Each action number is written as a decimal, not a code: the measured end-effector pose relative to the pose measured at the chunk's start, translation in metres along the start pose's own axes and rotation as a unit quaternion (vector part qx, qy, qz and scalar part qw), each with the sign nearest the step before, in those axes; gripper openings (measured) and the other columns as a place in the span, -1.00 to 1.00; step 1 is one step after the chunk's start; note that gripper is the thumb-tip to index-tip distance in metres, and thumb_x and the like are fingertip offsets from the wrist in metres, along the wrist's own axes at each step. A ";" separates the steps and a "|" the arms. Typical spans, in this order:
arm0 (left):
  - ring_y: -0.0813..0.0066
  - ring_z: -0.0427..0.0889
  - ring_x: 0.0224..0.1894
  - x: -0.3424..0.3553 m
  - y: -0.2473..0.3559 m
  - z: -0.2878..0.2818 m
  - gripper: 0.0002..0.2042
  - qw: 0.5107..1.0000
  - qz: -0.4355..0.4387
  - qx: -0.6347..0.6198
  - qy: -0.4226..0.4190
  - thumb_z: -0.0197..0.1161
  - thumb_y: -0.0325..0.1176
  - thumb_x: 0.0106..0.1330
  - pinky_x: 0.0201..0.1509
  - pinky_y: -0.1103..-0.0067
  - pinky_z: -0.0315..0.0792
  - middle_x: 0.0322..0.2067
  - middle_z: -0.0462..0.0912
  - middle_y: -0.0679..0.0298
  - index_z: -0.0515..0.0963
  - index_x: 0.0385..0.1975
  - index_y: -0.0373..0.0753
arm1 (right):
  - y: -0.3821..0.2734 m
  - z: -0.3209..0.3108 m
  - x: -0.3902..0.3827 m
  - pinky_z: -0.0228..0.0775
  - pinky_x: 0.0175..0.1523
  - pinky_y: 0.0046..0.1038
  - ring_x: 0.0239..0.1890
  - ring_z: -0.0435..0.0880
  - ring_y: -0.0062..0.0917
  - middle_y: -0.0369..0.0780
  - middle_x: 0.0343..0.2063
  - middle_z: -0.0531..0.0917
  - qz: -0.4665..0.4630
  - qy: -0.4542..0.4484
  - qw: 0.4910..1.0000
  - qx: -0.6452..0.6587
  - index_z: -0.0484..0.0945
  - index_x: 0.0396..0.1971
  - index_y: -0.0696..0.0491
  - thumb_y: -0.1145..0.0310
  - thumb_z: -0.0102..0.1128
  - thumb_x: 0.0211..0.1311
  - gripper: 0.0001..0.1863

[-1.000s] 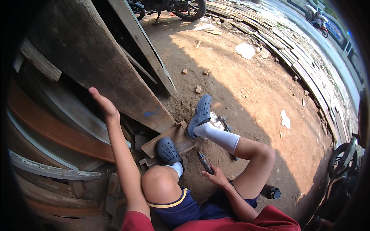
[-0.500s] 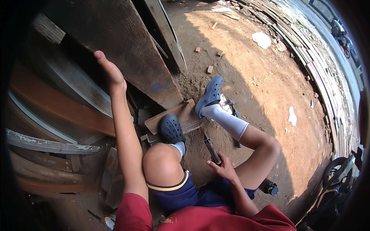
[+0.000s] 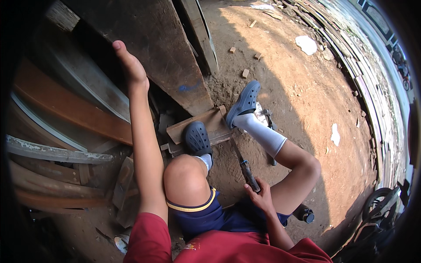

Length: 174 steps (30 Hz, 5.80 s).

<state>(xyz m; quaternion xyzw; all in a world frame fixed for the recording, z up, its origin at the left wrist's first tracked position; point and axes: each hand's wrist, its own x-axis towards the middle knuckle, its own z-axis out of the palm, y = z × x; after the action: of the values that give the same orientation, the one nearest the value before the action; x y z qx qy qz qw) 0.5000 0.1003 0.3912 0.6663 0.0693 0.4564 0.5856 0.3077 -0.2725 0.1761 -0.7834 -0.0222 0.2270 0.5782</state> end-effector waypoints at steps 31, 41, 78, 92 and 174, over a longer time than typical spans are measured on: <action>0.24 -0.41 0.43 -0.008 0.010 0.003 0.05 0.999 -0.030 0.033 0.005 -0.30 0.50 0.13 0.44 0.38 -0.38 0.40 -0.44 0.07 -0.36 0.36 -0.29 | -0.019 0.006 -0.022 0.07 -0.56 -0.45 -0.66 0.19 -0.63 -0.27 -0.78 0.24 0.005 0.056 0.996 -0.063 0.33 -0.63 0.17 0.25 0.20 0.17 -0.64; 0.21 -0.33 0.43 0.002 -0.001 -0.001 0.04 1.000 -0.016 0.013 -0.007 -0.32 0.50 0.14 0.44 0.38 -0.31 0.39 -0.38 0.06 -0.34 0.36 -0.30 | -0.024 0.055 0.108 0.07 -0.56 -0.49 -0.67 0.22 -0.71 -0.39 -0.78 0.27 -0.040 0.086 0.995 -0.007 0.39 -0.65 0.17 0.26 0.19 0.15 -0.67; 0.22 -0.27 0.43 0.005 -0.007 -0.007 0.01 0.999 0.004 -0.004 -0.035 -0.29 0.48 0.16 0.44 0.40 -0.26 0.39 -0.32 0.08 -0.30 0.36 -0.28 | -0.018 0.024 0.034 0.09 -0.57 -0.51 -0.68 0.22 -0.71 -0.34 -0.79 0.24 -0.018 0.077 0.996 -0.028 0.44 -0.61 0.18 0.32 0.18 0.12 -0.74; 0.23 -0.27 0.43 -0.006 0.010 0.006 -0.02 1.000 0.011 0.023 0.015 -0.33 0.45 0.20 0.44 0.40 -0.27 0.39 -0.30 0.08 -0.26 0.36 -0.30 | -0.041 0.023 0.066 0.14 -0.58 -0.50 -0.69 0.27 -0.73 -0.34 -0.82 0.30 -0.007 0.057 0.998 -0.027 0.44 -0.64 0.21 0.33 0.16 0.13 -0.72; 0.24 -0.34 0.43 -0.004 0.004 0.005 0.01 1.000 0.007 0.028 0.012 -0.33 0.48 0.16 0.44 0.37 -0.33 0.40 -0.37 0.09 -0.32 0.37 -0.27 | -0.038 0.040 0.132 0.28 -0.44 -0.33 -0.67 0.46 -0.38 -0.05 -0.78 0.42 -0.033 0.101 0.993 -0.043 0.50 -0.57 0.26 0.33 0.15 -0.01 -0.75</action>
<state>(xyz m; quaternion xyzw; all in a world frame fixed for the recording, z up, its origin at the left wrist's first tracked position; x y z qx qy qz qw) 0.4997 0.0930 0.3933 0.6771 0.0845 0.4663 0.5630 0.4196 -0.1846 0.1578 -0.8251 0.0006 0.1264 0.5506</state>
